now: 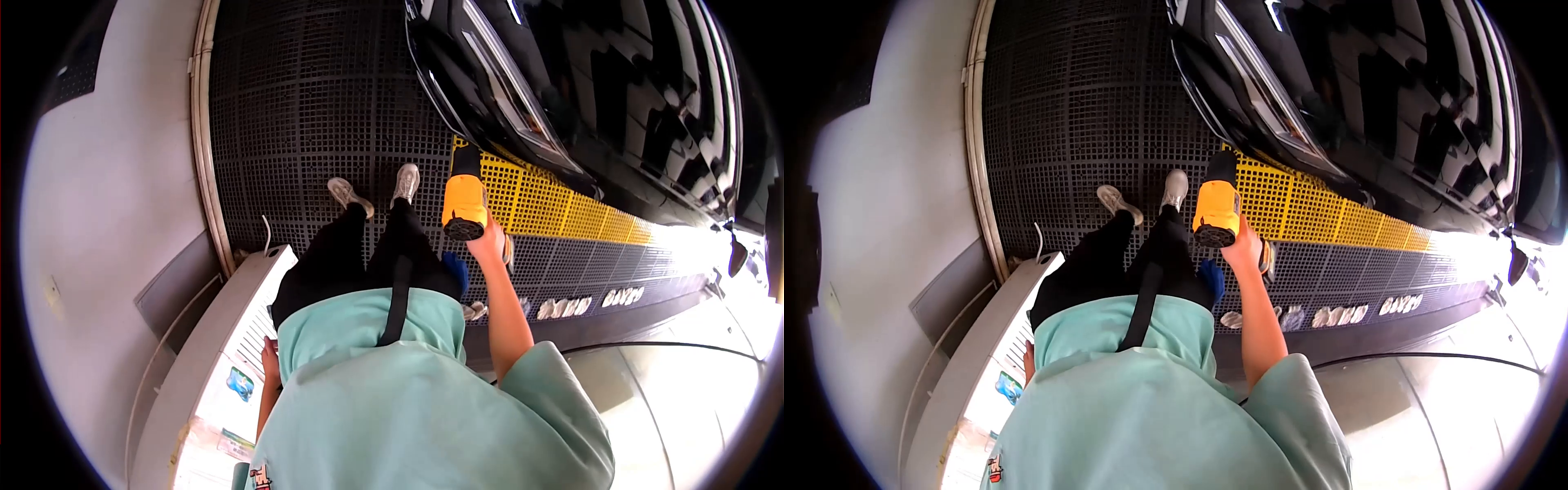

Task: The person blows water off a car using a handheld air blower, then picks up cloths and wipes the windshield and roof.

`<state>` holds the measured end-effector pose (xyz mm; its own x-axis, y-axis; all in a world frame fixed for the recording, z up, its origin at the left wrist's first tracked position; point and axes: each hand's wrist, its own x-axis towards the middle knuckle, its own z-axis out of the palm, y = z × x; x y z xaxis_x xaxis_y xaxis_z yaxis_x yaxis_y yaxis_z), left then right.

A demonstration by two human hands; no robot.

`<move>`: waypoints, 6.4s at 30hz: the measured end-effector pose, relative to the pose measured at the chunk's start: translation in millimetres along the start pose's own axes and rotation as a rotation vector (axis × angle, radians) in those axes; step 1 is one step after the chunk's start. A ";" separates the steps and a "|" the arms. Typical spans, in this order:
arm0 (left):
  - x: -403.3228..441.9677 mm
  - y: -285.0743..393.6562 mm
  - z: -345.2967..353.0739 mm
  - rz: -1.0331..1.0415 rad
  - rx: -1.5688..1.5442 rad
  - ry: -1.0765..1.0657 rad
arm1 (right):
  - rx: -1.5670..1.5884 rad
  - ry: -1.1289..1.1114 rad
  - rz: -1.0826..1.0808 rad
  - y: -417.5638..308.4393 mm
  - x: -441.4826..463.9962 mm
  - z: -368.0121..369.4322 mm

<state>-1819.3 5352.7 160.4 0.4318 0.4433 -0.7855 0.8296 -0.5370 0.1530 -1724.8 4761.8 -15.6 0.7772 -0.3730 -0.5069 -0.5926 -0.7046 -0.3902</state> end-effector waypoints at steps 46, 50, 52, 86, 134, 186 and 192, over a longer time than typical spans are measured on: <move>329.8 289.7 -320.5 -0.088 -0.179 0.015 | 0.003 -0.091 0.507 -437.9 402.7 46.6; 326.7 370.1 -321.2 -0.060 -0.216 0.046 | -0.037 -0.038 0.448 -468.4 462.2 14.7; 322.7 390.5 -318.4 -0.143 -0.172 0.018 | 0.001 -0.006 0.324 -479.7 487.9 -1.2; 647.7 865.9 -407.2 0.068 -0.179 -0.185 | 0.188 0.464 0.357 -695.8 679.1 -247.0; 727.5 1643.7 -489.6 0.298 0.252 -0.101 | 0.436 0.490 0.668 -815.3 1123.2 -506.1; 684.6 1886.8 -415.0 0.085 0.181 -0.056 | 0.264 0.158 0.707 -670.1 1620.3 -753.0; 678.0 1883.7 -406.4 0.126 0.185 -0.037 | 0.298 0.024 0.775 -685.0 1615.7 -755.0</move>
<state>180.1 4933.4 159.8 0.5122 0.3396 -0.7889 0.6890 -0.7108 0.1414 96.6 4186.1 13.0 0.1278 -0.7018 -0.7008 -0.9905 -0.0544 -0.1262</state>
